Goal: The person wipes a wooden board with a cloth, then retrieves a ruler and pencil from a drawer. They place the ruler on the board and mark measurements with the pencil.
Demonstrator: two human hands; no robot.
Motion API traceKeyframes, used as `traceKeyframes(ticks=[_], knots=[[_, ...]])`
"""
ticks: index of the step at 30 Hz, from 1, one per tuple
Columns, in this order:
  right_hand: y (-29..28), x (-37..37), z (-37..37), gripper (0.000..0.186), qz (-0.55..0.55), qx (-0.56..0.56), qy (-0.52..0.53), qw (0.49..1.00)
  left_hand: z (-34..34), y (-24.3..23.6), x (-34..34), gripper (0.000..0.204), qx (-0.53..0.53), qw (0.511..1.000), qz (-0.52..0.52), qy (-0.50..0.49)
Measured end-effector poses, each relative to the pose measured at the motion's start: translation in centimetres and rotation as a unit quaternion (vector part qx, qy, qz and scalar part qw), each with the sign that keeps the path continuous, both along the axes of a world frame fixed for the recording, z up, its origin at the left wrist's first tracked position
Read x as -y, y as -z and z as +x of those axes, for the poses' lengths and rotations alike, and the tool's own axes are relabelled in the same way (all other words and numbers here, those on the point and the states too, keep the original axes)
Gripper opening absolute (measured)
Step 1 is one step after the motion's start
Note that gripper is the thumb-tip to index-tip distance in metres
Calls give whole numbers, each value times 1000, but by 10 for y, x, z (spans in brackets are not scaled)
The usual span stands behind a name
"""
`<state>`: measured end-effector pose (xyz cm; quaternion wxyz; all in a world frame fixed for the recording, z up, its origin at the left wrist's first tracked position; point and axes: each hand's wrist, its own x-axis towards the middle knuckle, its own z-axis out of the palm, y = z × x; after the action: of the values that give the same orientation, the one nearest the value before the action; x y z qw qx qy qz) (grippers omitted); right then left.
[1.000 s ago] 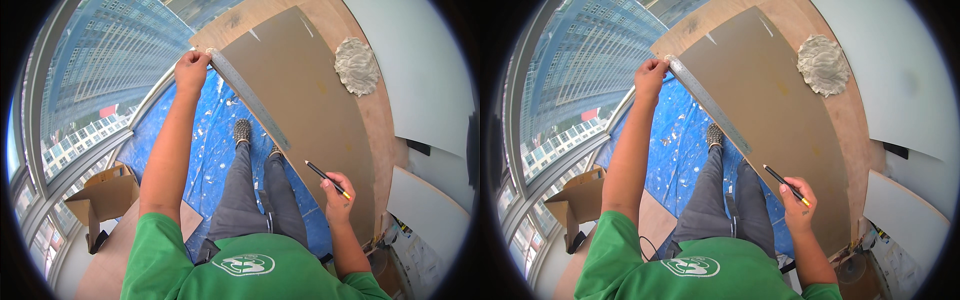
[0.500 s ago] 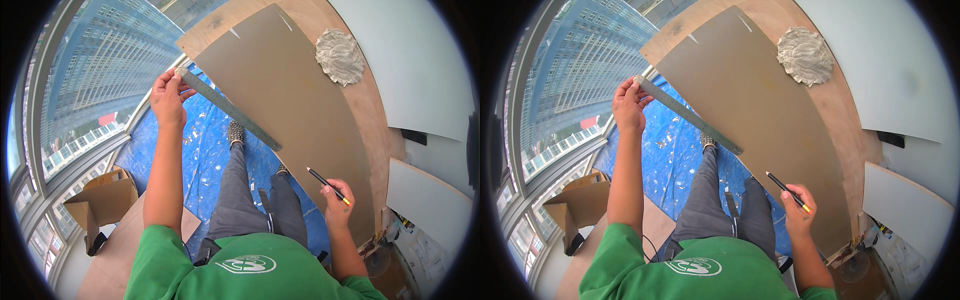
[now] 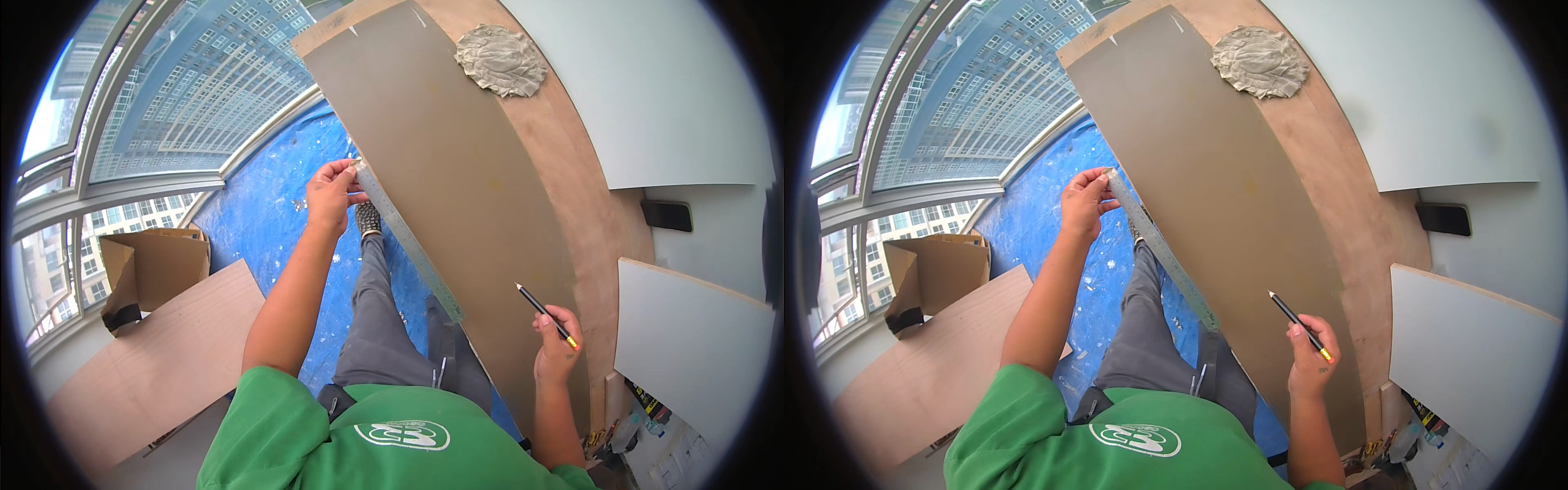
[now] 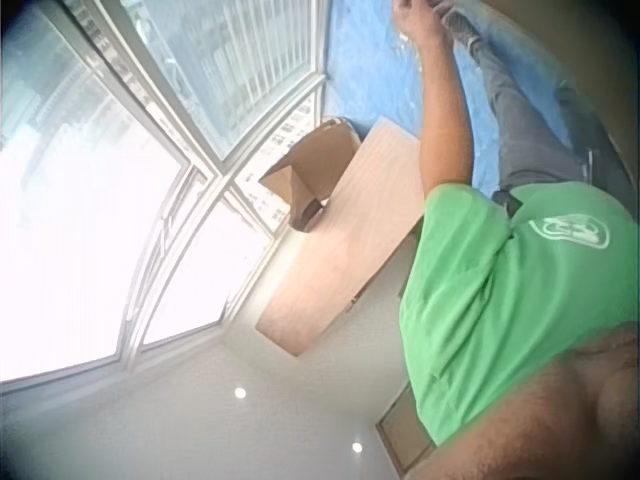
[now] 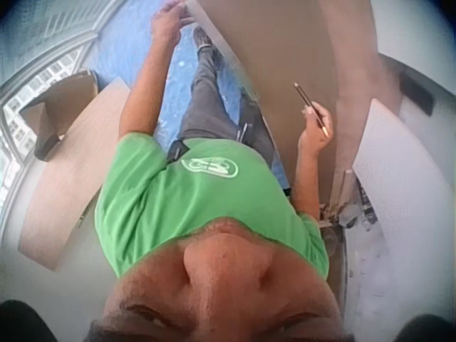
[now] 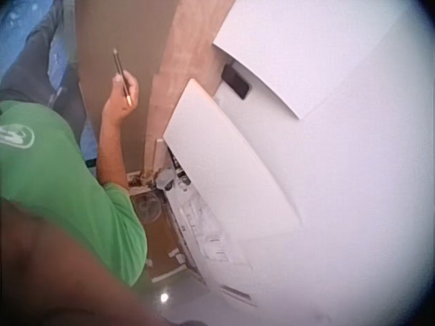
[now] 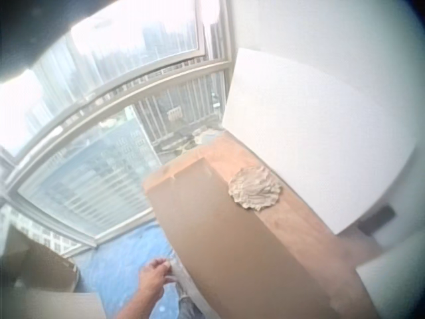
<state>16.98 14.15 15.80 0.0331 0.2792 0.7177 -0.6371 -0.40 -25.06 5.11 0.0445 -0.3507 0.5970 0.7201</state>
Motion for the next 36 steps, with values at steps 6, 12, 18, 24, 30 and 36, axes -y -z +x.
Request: traceKeyframes(ticks=[6,12,18,24,30,36], knots=[[16,-31,14,22,-11,16,-68,997,16,29,-26,17,5,1000,-16,-4],[50,4,5,22,-53,-97,-215,970,-8,43,-8,18,12,995,-84,45],[103,58,-34,32,210,-315,-409,831,-34,57,-1,18,-4,981,-185,54],[151,97,-53,45,247,-354,-425,796,-48,72,5,19,-38,945,-323,43],[163,101,-51,51,288,-354,-444,771,-51,78,3,21,-49,944,-326,34],[163,101,-52,49,300,-355,-451,762,-49,86,5,22,-89,942,-323,31]])
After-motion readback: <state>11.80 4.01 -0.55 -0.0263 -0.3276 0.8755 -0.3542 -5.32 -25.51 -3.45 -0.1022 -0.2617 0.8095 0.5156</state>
